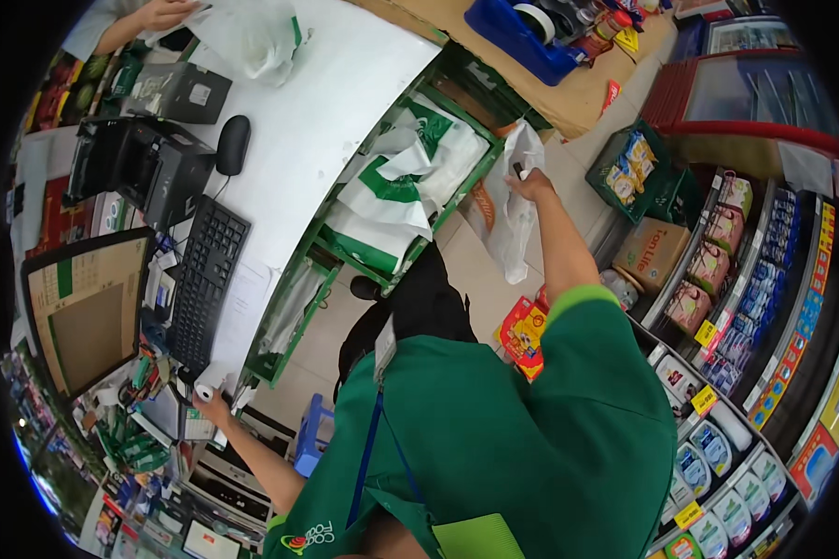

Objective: Replacing the paper roll in a receipt printer at a grocery store checkout counter.

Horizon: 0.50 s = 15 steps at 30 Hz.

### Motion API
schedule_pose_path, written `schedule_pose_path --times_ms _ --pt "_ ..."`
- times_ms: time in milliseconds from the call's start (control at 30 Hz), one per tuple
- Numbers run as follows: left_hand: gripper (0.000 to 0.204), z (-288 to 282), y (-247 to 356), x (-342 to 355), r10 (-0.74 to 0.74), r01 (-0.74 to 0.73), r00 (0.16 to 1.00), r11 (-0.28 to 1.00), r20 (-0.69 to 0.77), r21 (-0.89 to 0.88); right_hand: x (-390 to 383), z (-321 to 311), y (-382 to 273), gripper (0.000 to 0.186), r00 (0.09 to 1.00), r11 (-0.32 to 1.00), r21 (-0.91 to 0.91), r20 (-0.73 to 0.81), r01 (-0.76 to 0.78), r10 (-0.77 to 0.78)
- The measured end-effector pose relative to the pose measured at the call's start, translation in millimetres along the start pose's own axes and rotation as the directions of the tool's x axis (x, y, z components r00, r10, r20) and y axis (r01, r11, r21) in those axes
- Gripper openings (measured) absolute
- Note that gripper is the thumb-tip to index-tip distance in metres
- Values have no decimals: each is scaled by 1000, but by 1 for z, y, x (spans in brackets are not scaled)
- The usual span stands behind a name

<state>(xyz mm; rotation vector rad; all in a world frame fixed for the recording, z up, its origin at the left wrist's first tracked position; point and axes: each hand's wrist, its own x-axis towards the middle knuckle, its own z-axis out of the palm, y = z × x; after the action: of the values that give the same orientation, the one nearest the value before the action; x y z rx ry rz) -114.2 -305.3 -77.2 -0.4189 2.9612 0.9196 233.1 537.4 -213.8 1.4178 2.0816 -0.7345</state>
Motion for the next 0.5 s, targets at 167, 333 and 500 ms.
schedule_pose_path --times_ms 167,333,500 --pt "69 1 23 -20 140 -125 986 981 -94 148 -66 -36 -91 67 984 991 -92 -139 101 -114" --pt "67 -40 160 -93 74 -67 985 997 156 -49 -255 -9 -310 76 221 155 571 -47 806 -974" --pt "58 -18 290 -105 367 -100 798 863 479 -495 -333 18 -444 114 26 73 639 82 765 -996"
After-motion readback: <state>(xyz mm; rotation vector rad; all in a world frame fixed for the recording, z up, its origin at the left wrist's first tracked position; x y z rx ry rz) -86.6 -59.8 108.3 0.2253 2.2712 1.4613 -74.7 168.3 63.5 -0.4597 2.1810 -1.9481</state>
